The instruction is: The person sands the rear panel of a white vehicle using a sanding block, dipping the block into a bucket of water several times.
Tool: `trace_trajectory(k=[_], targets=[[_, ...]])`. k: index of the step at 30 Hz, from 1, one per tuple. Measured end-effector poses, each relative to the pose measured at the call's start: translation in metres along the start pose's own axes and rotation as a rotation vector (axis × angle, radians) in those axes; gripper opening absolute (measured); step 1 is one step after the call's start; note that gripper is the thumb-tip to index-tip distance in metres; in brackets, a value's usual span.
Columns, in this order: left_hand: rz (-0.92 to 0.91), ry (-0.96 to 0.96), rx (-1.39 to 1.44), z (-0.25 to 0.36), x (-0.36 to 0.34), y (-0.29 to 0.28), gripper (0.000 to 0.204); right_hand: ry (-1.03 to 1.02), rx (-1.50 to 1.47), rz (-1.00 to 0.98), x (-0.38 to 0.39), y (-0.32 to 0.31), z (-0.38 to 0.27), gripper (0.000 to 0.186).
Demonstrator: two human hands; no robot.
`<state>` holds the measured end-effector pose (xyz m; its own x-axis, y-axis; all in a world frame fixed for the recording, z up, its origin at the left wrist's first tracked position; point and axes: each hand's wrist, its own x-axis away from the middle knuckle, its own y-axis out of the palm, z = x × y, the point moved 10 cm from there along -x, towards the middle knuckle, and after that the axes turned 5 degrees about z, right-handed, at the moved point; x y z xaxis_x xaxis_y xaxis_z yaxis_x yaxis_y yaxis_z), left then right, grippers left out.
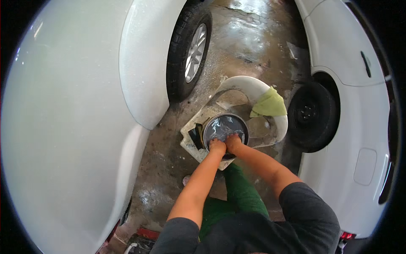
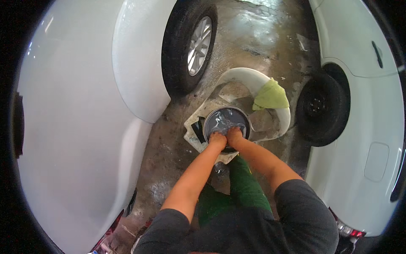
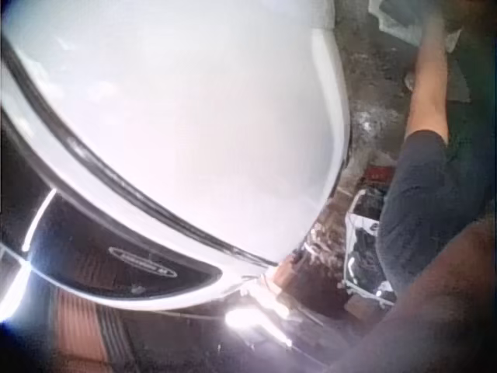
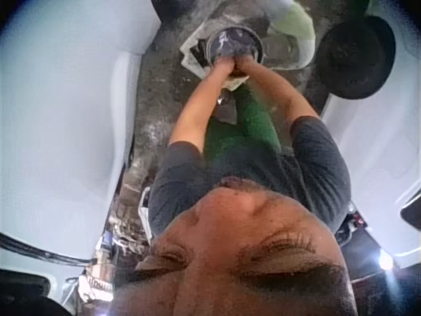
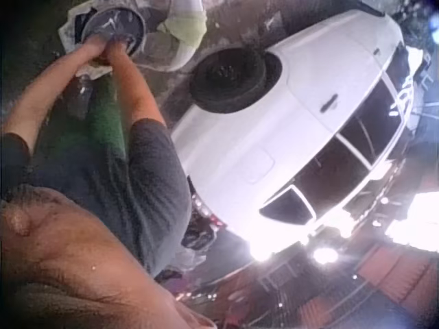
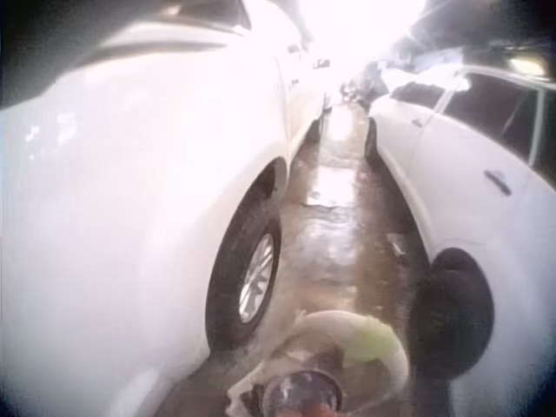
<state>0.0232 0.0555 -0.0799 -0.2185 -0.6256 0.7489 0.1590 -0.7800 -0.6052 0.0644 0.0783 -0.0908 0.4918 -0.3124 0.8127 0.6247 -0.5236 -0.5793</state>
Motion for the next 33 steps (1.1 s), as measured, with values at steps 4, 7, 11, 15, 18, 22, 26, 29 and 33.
trace_trajectory(k=[4,7,11,15,18,22,26,29,33], targets=[[0.242,-0.206,0.079,-0.008,-0.056,-0.121,0.03,0.141,0.013,0.105,-0.086,0.003,0.119,0.044],[0.199,-0.148,0.058,-0.019,0.004,-0.064,0.025,-0.013,0.143,-0.004,-0.039,-0.004,0.01,0.046],[0.487,-0.12,0.432,0.003,0.101,-0.107,0.023,-0.099,0.065,-0.066,0.031,-0.022,0.042,0.044],[0.898,-0.241,0.548,-0.049,0.317,-0.178,0.03,-0.245,0.195,0.307,0.131,-0.182,0.02,0.047],[1.196,-0.416,0.675,-0.098,0.523,-0.235,0.031,-0.536,0.151,0.673,0.247,-0.329,-0.062,0.048],[1.951,-0.637,-0.234,-0.121,0.781,-0.252,0.021,-1.053,0.293,1.181,0.457,-0.514,-0.247,0.059],[2.158,-1.069,-0.746,-0.112,0.98,-0.27,0.041,-1.419,0.544,1.476,0.597,-0.584,-0.4,0.057],[2.096,-0.99,-0.827,-0.137,1.01,-0.279,0.07,-1.579,0.75,1.713,0.643,-0.61,-0.476,0.046],[2.083,-1.03,-0.801,-0.16,1.006,-0.272,0.086,-1.605,0.974,1.76,0.658,-0.635,-0.531,0.046]])
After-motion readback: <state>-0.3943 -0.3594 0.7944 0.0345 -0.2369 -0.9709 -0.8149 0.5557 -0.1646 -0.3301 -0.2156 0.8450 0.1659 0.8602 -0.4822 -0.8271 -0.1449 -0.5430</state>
